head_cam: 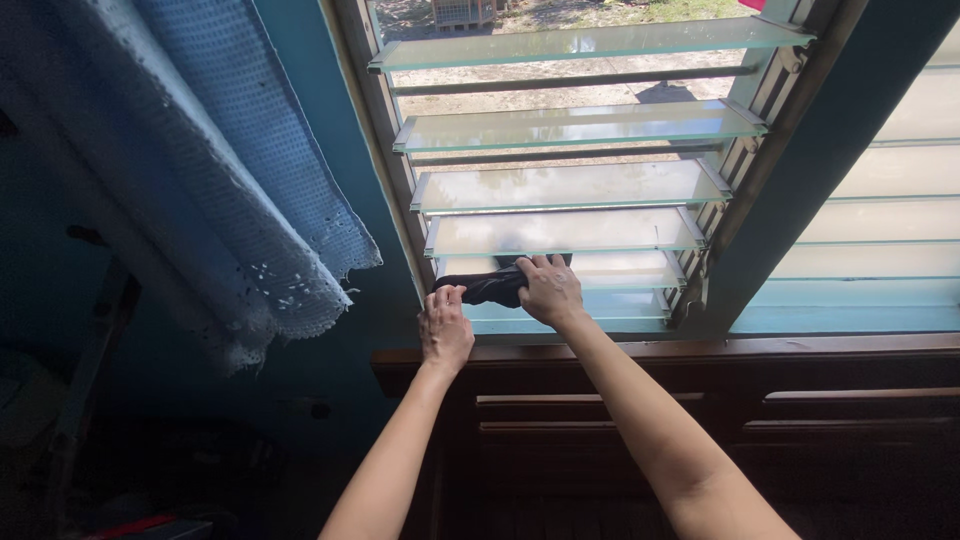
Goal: The person wipes the horizontal glass slats of a window with a dark cloth, moving systematically from lower to upper sections. After cleaning, the person places the cloth into a red bucket on the floor.
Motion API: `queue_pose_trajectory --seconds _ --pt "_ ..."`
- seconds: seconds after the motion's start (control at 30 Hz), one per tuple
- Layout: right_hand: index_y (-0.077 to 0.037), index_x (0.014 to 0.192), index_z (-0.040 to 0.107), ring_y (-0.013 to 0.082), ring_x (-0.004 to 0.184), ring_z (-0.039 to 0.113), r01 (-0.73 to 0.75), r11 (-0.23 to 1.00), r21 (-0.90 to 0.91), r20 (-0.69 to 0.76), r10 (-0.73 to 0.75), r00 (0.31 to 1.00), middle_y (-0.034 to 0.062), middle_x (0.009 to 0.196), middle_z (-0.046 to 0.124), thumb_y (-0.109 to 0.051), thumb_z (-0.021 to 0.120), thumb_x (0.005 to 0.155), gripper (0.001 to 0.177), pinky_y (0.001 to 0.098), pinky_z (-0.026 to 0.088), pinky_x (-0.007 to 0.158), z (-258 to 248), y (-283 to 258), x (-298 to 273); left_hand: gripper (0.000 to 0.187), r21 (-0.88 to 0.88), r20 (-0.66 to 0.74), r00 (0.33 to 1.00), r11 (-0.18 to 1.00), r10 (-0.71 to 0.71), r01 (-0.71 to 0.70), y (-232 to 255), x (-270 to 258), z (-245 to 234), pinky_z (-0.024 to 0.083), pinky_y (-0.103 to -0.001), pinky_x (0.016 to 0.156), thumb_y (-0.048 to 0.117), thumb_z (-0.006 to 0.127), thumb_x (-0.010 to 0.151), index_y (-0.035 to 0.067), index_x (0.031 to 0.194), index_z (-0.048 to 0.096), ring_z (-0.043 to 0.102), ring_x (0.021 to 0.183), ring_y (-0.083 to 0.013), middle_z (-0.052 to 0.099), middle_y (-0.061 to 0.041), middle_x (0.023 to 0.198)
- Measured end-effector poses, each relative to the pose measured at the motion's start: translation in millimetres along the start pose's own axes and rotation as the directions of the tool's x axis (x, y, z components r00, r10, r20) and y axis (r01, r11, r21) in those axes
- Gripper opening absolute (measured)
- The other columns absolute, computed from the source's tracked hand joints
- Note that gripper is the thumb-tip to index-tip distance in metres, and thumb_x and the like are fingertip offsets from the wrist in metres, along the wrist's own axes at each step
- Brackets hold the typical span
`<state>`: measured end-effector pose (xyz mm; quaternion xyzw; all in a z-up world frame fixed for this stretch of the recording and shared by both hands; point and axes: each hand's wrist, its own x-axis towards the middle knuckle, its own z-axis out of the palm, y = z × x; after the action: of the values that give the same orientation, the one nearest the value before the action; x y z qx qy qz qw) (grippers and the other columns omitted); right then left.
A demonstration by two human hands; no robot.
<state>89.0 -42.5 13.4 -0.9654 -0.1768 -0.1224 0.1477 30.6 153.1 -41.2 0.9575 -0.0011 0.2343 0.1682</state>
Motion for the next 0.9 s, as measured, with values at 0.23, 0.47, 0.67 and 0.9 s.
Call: queue_pose_trajectory --seconds 0.23,0.47,0.67,0.9 --pt "-0.012 0.124 0.064 0.0351 0.120 0.058 0.092 0.993 0.075 0.034 -0.095 0.995 0.0126 0.129 0.065 -0.037 0.074 0.077 0.054 0.0460 0.047 0.106 7 -19 15 0.051 0.179 0.075 0.985 0.974 -0.155 0.140 -24 18 21 0.051 -0.051 0.093 0.024 0.074 0.088 0.014 0.134 0.053 0.055 0.120 -0.0305 0.057 -0.009 0.124" --pt "-0.017 0.116 0.069 0.0307 0.117 0.064 0.082 0.982 0.170 0.096 -0.099 0.990 0.0065 0.112 0.075 -0.031 0.068 0.084 0.035 0.0445 0.049 0.104 9 -9 27 0.014 0.015 0.062 0.998 1.000 -0.020 0.019 -44 22 18 0.055 -0.047 0.087 0.023 0.067 0.093 0.010 0.099 0.066 0.061 0.106 -0.0302 0.063 -0.010 0.109" --pt "-0.014 0.121 0.072 0.0341 0.117 0.066 -0.035 0.995 0.089 0.033 0.032 0.999 0.0139 0.115 0.075 -0.042 0.057 0.097 0.040 0.0466 0.045 0.113 39 -17 44 0.024 -0.203 -0.131 0.974 0.956 0.187 -0.211 -44 0 -4 0.053 -0.049 0.083 0.026 0.063 0.090 0.006 0.078 0.063 0.067 0.088 -0.0313 0.069 -0.011 0.082" --pt "-0.013 0.133 0.061 0.0350 0.113 0.063 0.194 0.979 0.070 0.140 -0.202 0.969 0.0193 0.115 0.069 -0.061 0.073 0.074 0.077 0.0500 0.042 0.103 59 -69 68 0.029 -0.296 -0.057 0.996 0.954 -0.065 0.045 -83 -4 -4 0.054 -0.051 0.078 0.030 0.063 0.095 0.003 0.085 0.064 0.067 0.091 -0.0384 0.070 -0.016 0.093"
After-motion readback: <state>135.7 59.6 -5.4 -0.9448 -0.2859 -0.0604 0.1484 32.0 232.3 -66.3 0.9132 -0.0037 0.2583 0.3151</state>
